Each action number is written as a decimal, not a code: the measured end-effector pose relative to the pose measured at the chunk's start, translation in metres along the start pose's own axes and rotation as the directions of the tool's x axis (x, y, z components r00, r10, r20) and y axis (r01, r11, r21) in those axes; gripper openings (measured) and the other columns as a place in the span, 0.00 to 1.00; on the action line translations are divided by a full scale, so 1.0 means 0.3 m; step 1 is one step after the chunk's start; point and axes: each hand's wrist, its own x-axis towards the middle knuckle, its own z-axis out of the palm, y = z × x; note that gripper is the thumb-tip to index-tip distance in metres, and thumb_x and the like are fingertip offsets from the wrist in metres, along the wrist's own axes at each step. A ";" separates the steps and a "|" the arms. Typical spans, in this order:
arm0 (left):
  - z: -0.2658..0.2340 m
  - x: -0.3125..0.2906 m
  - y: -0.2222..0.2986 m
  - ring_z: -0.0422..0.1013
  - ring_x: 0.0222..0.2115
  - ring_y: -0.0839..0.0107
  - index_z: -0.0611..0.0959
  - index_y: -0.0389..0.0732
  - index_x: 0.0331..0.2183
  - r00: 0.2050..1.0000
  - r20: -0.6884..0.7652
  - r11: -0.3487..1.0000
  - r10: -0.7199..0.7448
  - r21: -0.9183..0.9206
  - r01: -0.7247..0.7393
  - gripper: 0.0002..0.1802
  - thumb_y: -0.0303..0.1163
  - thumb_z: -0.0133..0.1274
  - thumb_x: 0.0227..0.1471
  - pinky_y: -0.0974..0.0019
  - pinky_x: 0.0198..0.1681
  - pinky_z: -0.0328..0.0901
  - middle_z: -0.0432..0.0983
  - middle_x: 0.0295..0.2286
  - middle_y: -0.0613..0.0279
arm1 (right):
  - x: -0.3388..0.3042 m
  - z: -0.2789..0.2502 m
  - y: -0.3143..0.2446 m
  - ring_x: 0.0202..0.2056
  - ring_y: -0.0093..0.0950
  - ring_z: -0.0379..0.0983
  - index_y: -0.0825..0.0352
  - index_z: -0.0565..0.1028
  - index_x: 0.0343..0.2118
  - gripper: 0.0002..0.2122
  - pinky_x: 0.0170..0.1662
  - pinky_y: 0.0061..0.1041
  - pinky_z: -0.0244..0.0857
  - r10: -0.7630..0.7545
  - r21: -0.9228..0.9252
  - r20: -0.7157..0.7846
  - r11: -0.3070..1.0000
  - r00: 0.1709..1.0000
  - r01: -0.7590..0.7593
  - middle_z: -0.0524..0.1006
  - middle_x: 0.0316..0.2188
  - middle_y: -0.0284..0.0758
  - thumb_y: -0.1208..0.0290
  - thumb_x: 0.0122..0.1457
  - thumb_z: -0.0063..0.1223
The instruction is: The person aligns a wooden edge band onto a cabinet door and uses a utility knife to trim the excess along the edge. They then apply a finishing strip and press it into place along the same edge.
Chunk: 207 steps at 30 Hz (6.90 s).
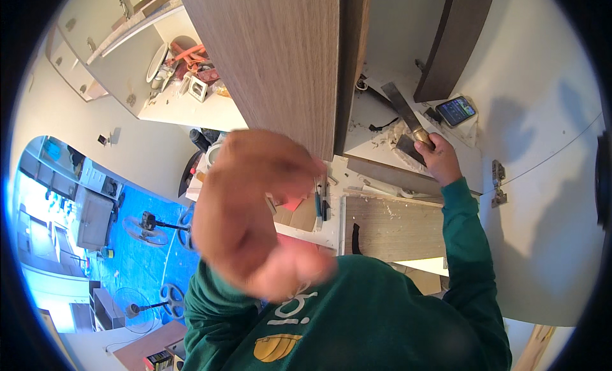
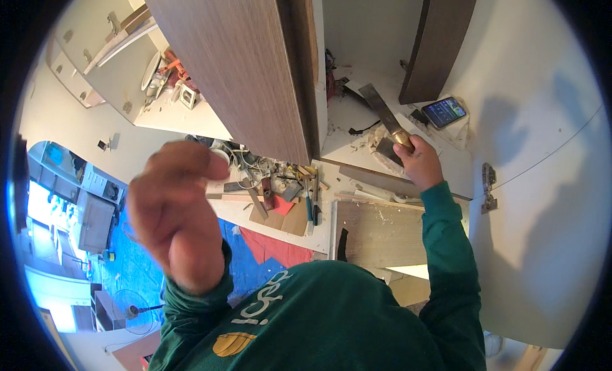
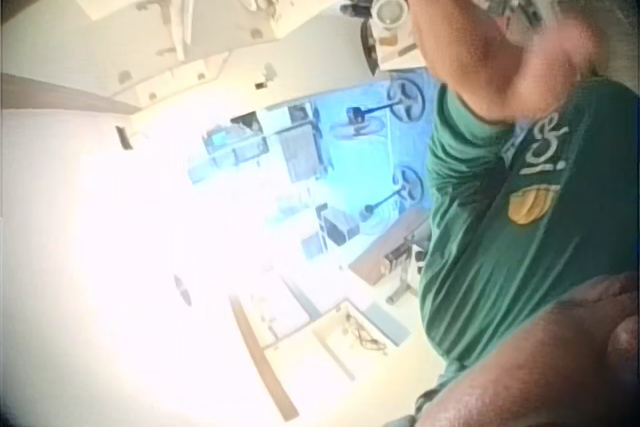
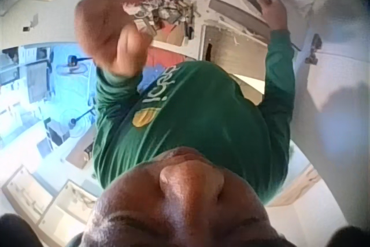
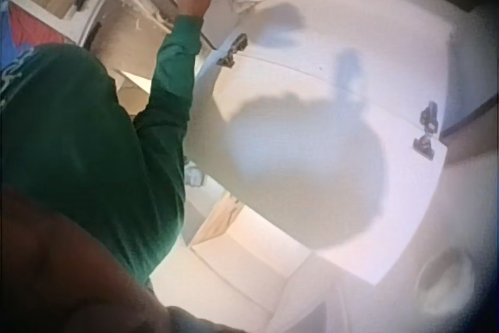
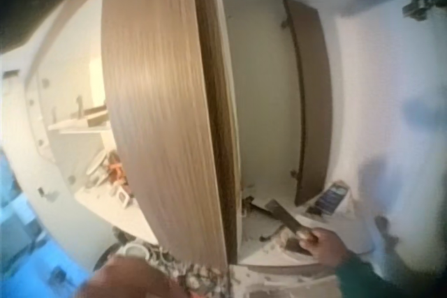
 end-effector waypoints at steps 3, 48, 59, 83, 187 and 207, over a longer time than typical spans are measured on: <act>-0.039 -0.025 -0.130 0.74 0.39 0.56 0.78 0.31 0.40 0.998 -0.046 0.943 -0.048 0.326 0.061 0.21 0.28 0.67 0.45 0.59 0.45 0.67 0.77 0.39 0.47 | 0.046 0.021 -0.028 0.39 0.53 0.77 0.71 0.77 0.39 0.18 0.42 0.45 0.69 -0.024 -0.167 0.002 0.986 1.000 0.024 0.80 0.33 0.50 0.57 0.61 0.60; -0.025 0.332 -0.613 0.56 0.65 0.42 0.76 0.38 0.55 0.852 -0.088 0.666 0.517 0.667 -0.335 0.32 0.39 0.60 0.48 0.40 0.68 0.42 0.63 0.62 0.42 | 0.137 0.135 -0.675 0.59 0.54 0.70 0.74 0.58 0.67 0.35 0.61 0.41 0.68 -0.460 0.296 -0.383 0.761 0.801 0.578 0.69 0.59 0.58 0.77 0.55 0.57; -0.030 0.332 -0.609 0.56 0.65 0.42 0.76 0.38 0.55 0.853 -0.052 0.636 0.519 0.691 -0.345 0.32 0.40 0.59 0.48 0.40 0.68 0.42 0.63 0.63 0.42 | 0.151 0.127 -0.658 0.63 0.51 0.67 0.70 0.56 0.69 0.40 0.64 0.37 0.65 -0.468 0.351 -0.325 0.747 0.822 0.564 0.65 0.64 0.54 0.78 0.50 0.59; -0.038 0.332 -0.612 0.56 0.65 0.50 0.71 0.33 0.57 0.854 0.012 0.629 0.519 0.671 -0.392 0.30 0.40 0.54 0.58 0.51 0.69 0.49 0.59 0.61 0.43 | 0.101 0.299 -0.503 0.69 0.51 0.54 0.66 0.45 0.73 0.50 0.70 0.39 0.56 -0.474 0.399 -0.206 0.758 0.856 0.516 0.55 0.70 0.54 0.79 0.46 0.61; -0.025 0.326 -0.612 0.59 0.64 0.45 0.79 0.38 0.51 0.833 -0.083 0.640 0.547 0.683 -0.353 0.28 0.40 0.57 0.49 0.42 0.68 0.44 0.68 0.60 0.46 | 0.144 0.073 -0.116 0.48 0.51 0.72 0.64 0.79 0.43 0.14 0.50 0.45 0.70 -0.230 -0.414 0.022 0.884 0.973 0.218 0.77 0.41 0.46 0.65 0.55 0.65; -0.031 0.319 -0.606 0.58 0.64 0.43 0.78 0.40 0.53 0.843 -0.050 0.622 0.536 0.698 -0.354 0.28 0.41 0.57 0.51 0.40 0.68 0.44 0.67 0.61 0.45 | -0.031 -0.027 -0.091 0.38 0.39 0.77 0.70 0.76 0.47 0.13 0.42 0.39 0.72 -0.157 -0.195 -0.119 0.972 0.980 0.131 0.79 0.39 0.40 0.70 0.62 0.56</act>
